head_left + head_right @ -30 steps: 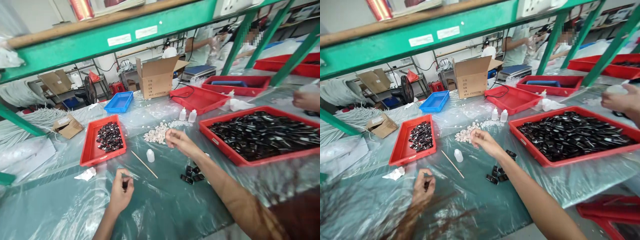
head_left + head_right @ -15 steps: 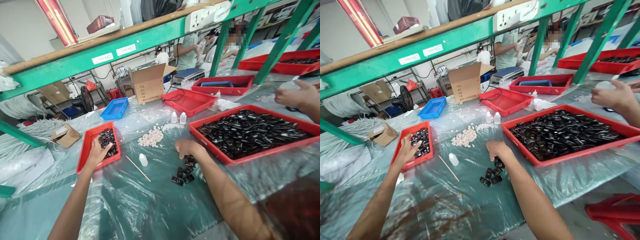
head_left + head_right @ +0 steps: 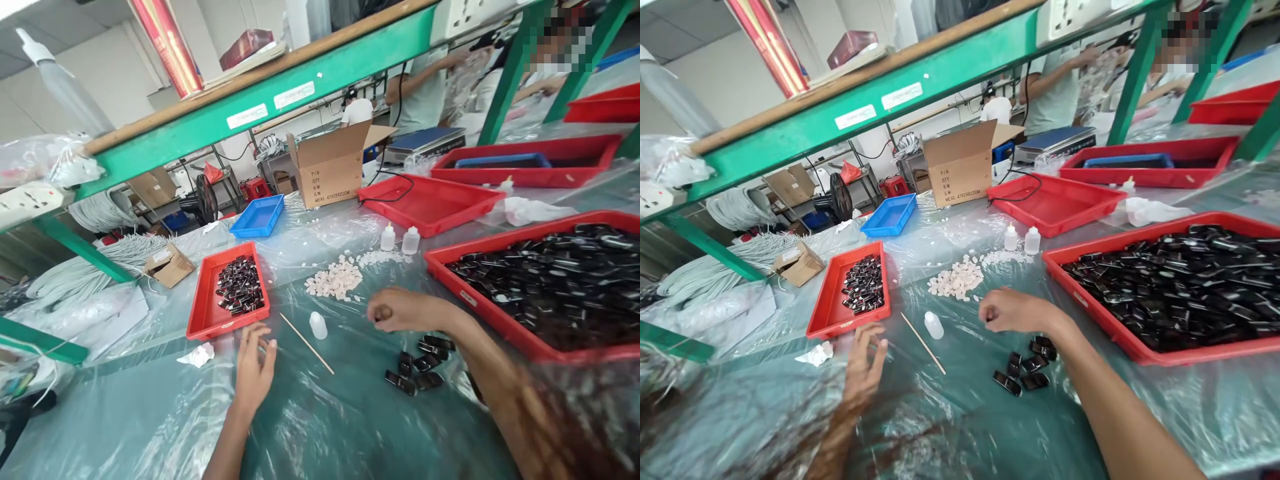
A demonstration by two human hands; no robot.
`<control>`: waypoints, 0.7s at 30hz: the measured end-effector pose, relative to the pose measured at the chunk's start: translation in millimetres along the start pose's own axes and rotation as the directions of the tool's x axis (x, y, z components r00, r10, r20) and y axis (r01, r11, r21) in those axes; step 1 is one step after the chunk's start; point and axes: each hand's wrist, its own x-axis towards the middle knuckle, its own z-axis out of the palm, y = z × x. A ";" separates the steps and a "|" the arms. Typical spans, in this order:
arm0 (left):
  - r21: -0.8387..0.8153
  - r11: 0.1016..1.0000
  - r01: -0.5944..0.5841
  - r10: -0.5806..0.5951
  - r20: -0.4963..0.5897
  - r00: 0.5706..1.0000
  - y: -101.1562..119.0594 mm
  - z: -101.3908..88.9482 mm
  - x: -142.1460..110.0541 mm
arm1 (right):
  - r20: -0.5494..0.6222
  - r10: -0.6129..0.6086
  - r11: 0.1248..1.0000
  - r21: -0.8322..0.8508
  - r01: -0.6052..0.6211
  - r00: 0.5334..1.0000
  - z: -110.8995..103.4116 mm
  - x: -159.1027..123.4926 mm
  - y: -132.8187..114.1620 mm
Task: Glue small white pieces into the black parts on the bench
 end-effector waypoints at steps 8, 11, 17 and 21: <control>-0.638 0.747 0.186 0.039 0.322 0.946 23.2 9.4 -32.4 | 0.052 -0.100 0.852 0.520 0.058 0.994 96.0 1.7 -81.2; -0.693 0.690 0.210 -0.014 0.277 0.961 30.9 13.9 -39.6 | -0.016 -0.045 0.858 0.511 0.047 0.999 134.5 -2.3 -89.9; -0.669 0.729 0.142 -0.129 0.069 0.989 22.2 19.7 -37.7 | -0.119 -0.036 0.955 0.288 0.069 0.992 118.1 2.1 -74.6; -0.538 0.840 0.067 -0.109 -0.047 0.993 14.9 19.6 -34.6 | -0.165 0.036 0.993 0.119 -0.016 0.986 92.9 16.8 -41.3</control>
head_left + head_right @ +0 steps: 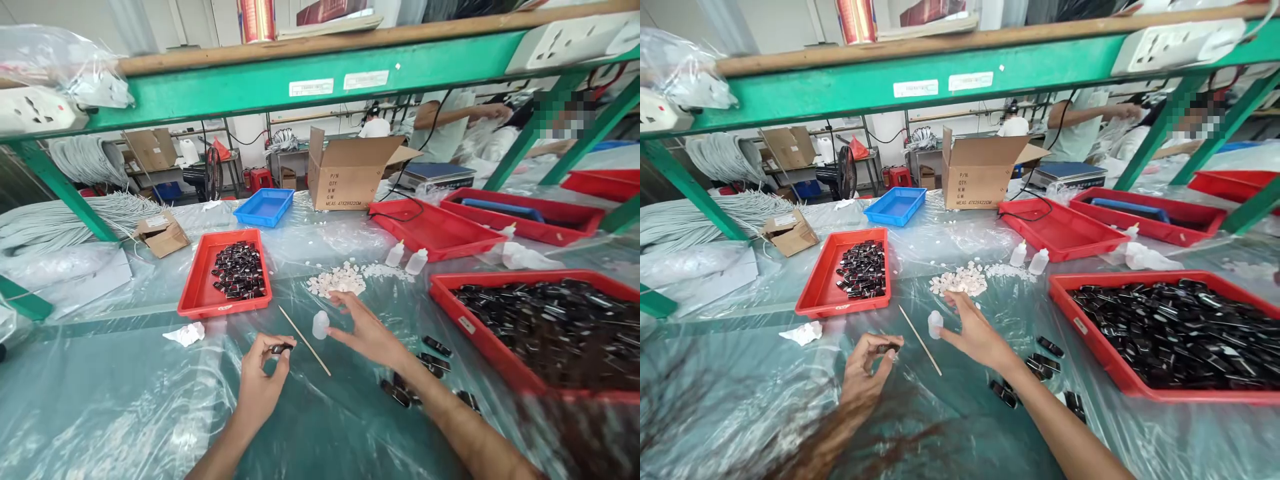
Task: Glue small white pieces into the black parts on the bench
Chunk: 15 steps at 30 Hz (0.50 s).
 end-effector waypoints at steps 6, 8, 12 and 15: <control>0.260 0.925 -0.278 0.271 0.061 0.961 -7.0 -5.3 6.1 | 0.113 0.027 1.000 0.014 -0.028 0.993 19.7 7.5 17.8; 0.282 0.907 -0.312 0.304 0.072 0.950 -9.1 -8.2 8.6 | 0.128 -0.011 0.998 0.060 0.003 0.992 25.5 3.8 9.0; 0.330 0.874 -0.357 0.354 0.073 0.932 -9.5 -14.5 13.1 | 0.087 -0.199 0.979 0.054 0.195 0.976 24.0 -8.5 -13.4; 0.353 0.860 -0.368 0.372 0.060 0.926 -7.3 -18.0 15.0 | 0.019 -0.373 0.928 0.001 0.373 0.928 21.8 -15.8 -21.1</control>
